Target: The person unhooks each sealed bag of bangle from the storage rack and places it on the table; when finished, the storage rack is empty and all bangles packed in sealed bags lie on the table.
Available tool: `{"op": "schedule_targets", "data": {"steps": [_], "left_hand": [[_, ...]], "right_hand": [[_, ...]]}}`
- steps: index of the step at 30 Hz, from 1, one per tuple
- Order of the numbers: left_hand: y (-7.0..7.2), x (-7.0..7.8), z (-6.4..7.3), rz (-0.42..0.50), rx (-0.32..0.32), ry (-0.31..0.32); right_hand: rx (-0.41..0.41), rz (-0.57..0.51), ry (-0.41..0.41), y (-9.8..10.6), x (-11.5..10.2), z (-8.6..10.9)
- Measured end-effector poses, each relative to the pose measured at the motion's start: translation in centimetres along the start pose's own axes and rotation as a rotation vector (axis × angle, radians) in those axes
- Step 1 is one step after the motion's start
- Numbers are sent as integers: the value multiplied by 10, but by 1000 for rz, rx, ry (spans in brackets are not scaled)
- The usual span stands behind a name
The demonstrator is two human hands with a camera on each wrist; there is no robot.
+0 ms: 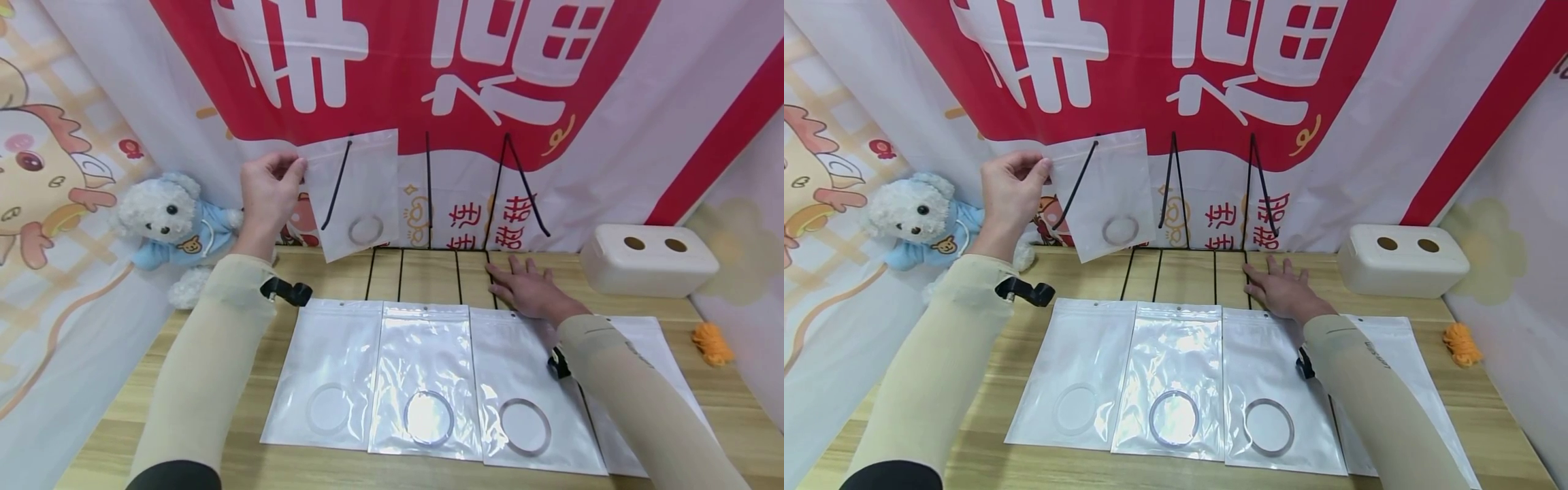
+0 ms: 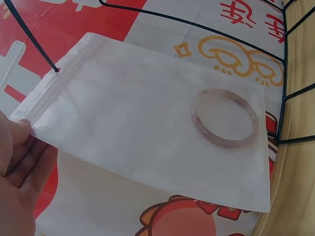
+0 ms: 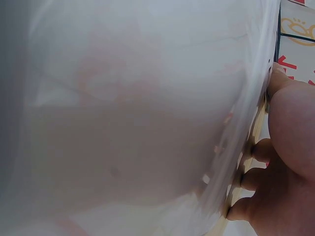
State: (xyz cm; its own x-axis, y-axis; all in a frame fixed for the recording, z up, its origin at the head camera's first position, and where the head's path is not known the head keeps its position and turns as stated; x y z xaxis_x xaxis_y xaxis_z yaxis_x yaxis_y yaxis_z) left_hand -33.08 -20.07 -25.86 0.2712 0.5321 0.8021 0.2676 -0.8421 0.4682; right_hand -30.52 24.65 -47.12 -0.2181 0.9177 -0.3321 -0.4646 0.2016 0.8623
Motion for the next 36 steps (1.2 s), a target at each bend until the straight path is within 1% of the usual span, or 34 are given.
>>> {"op": "schedule_targets", "data": {"steps": [5, 10, 21, 27, 36], "left_hand": [[0, 1, 0, -7, 35, 3], [0, 2, 1, 9, 45, 23], [2, -2, 1, 56, 33, 48], [2, -6, 5, 64, 18, 65], [6, -6, 11, 50, 17, 44]], "right_hand": [[3, -3, 4, 1, -1, 0], [3, -9, 3, 1, -1, 0], [6, -8, -3, -1, 0, -1], [6, -5, -6, -1, 0, -1], [3, -8, -5, -1, -1, 0]]}}
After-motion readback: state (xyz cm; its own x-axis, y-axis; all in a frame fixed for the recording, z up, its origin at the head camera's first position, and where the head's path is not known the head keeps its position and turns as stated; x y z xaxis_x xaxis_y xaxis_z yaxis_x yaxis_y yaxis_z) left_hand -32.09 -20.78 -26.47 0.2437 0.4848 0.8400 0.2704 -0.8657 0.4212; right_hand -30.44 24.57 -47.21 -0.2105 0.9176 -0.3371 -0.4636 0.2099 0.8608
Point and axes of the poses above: each hand's wrist, its own z-axis away from the middle knuckle, its own y-axis out of the back of the hand, x = y × z, the point moved 4 cm from there along -z, towards the middle knuckle, and after that the axes turned 9 degrees about -x, right-handed, at the moved point
